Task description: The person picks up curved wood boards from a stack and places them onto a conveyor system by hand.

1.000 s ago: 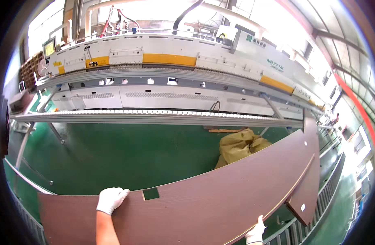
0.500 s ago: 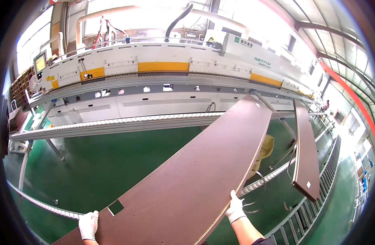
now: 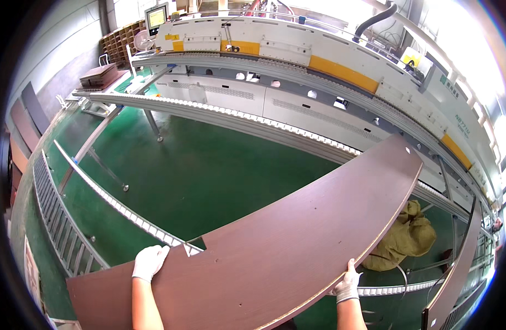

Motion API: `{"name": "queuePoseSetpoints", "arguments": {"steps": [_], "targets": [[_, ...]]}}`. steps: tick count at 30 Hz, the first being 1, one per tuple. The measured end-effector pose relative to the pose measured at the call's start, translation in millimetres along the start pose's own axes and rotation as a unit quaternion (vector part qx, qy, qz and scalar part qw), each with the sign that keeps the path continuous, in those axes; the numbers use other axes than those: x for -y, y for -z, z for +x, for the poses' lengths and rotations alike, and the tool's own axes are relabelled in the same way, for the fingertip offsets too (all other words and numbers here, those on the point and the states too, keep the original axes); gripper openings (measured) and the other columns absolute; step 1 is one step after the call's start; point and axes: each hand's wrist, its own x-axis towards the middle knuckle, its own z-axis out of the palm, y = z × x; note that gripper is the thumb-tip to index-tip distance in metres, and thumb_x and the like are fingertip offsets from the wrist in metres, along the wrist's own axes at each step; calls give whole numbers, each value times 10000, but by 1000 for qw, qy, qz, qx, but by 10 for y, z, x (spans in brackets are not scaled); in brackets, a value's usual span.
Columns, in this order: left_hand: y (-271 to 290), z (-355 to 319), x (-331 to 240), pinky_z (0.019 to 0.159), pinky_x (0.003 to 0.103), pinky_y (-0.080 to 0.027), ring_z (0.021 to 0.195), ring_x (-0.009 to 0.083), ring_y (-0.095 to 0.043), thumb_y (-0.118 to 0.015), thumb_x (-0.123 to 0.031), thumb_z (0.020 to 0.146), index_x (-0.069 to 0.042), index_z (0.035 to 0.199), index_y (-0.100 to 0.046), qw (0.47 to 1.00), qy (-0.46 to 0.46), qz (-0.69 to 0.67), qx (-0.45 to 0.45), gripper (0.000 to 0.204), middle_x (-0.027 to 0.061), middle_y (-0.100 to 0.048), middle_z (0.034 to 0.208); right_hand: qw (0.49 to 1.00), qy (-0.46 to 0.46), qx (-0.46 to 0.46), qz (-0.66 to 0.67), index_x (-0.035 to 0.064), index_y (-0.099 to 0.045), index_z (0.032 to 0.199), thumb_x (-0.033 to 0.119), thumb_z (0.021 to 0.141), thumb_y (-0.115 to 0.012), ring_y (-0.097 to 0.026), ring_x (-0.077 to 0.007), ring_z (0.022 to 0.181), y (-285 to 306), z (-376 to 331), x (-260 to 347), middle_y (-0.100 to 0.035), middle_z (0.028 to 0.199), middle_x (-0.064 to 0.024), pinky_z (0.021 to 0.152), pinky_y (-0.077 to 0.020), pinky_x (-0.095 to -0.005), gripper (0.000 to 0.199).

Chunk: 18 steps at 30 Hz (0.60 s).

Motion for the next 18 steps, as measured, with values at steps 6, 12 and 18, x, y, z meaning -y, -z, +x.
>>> {"name": "queuePoseSetpoints", "arguments": {"steps": [6,12,18], "targets": [[-242,-336,214,983,501,-470,1104,410,-609,-594,-315,959,10,1124,-655,992,-15,-14,-125,369,231,-667,1138,998,-10,38,-49,16,-501,1380,412,1038,-535,-528,-353,1289,-275,61,-262,-546,1417,-170,1120,-407,-547,525],[-289,-817,232,1210,517,-256,1473,417,-302,-581,-394,994,10,1524,-370,996,-23,58,-58,699,267,-336,1581,973,58,29,-224,-75,-648,1180,407,950,-658,-664,-240,974,-393,32,-602,-704,1087,-127,872,-536,-380,535],[-588,-486,174,1213,525,-238,1490,411,-288,-516,-483,1011,-40,1554,-351,989,56,90,-106,720,222,-301,1622,727,88,203,-650,-109,-629,1141,746,922,-454,-647,-398,1105,-996,-364,-694,-666,1104,-335,930,-505,-459,900]]}}
